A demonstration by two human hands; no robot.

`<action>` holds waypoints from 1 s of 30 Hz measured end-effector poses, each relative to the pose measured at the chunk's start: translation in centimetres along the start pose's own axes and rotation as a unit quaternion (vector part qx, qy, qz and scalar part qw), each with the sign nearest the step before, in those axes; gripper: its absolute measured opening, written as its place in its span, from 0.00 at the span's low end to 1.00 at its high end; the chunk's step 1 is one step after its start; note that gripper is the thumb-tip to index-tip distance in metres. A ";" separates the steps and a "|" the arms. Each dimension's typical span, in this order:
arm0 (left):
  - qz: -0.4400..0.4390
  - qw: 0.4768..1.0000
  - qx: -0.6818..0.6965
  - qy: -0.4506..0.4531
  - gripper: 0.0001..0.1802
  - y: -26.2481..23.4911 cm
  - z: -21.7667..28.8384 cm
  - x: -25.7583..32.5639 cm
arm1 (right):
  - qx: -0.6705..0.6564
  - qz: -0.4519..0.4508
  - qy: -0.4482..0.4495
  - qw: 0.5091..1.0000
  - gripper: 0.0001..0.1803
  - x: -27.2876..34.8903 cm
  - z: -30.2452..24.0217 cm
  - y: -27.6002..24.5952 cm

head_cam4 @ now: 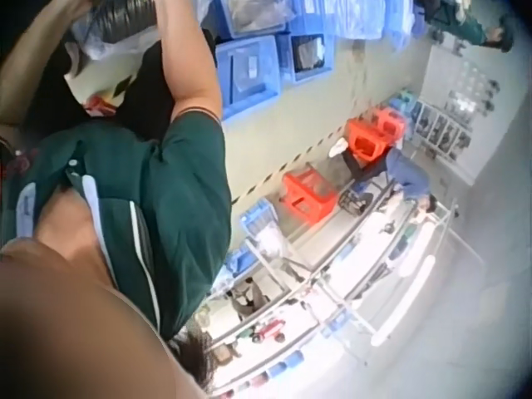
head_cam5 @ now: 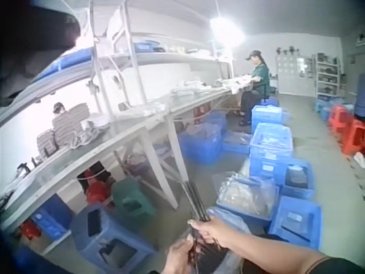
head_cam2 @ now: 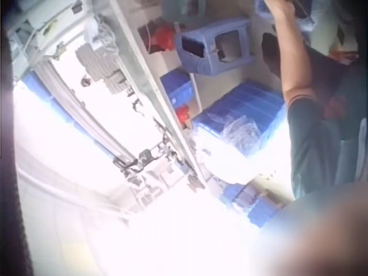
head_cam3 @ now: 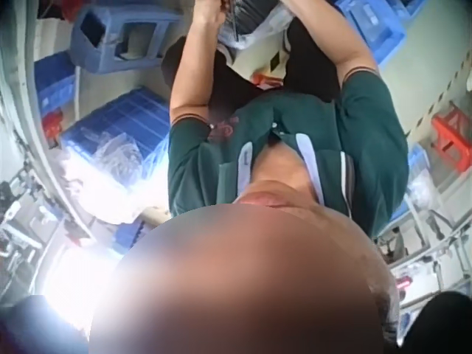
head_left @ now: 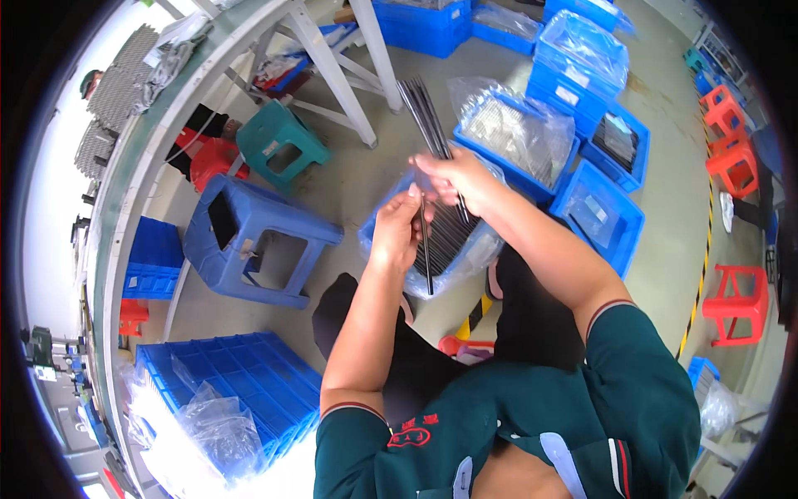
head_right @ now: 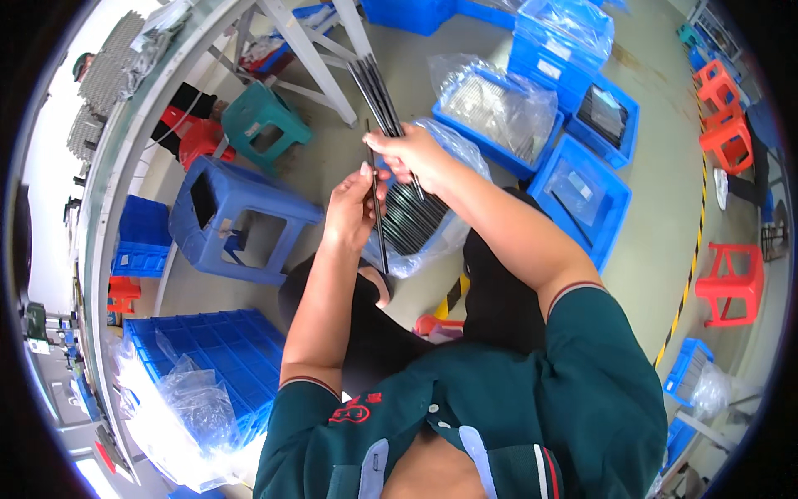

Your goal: Sorting and inspecting thin black rods by hand in a factory setting.

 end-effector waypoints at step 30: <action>-0.037 0.994 -0.090 -0.058 0.18 -2.7 -0.2 1.5 | 0.351 0.032 -0.099 0.931 0.16 0.1 0.6 1.0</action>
Point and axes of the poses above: each hand's wrist, its own x-axis away from the middle knuckle, its own y-axis out of the palm, z = x × y, the point moved 8 cm from there along -x, towards the middle knuckle, and after that the axes turned 6 degrees about -x, right-handed, at the moved point
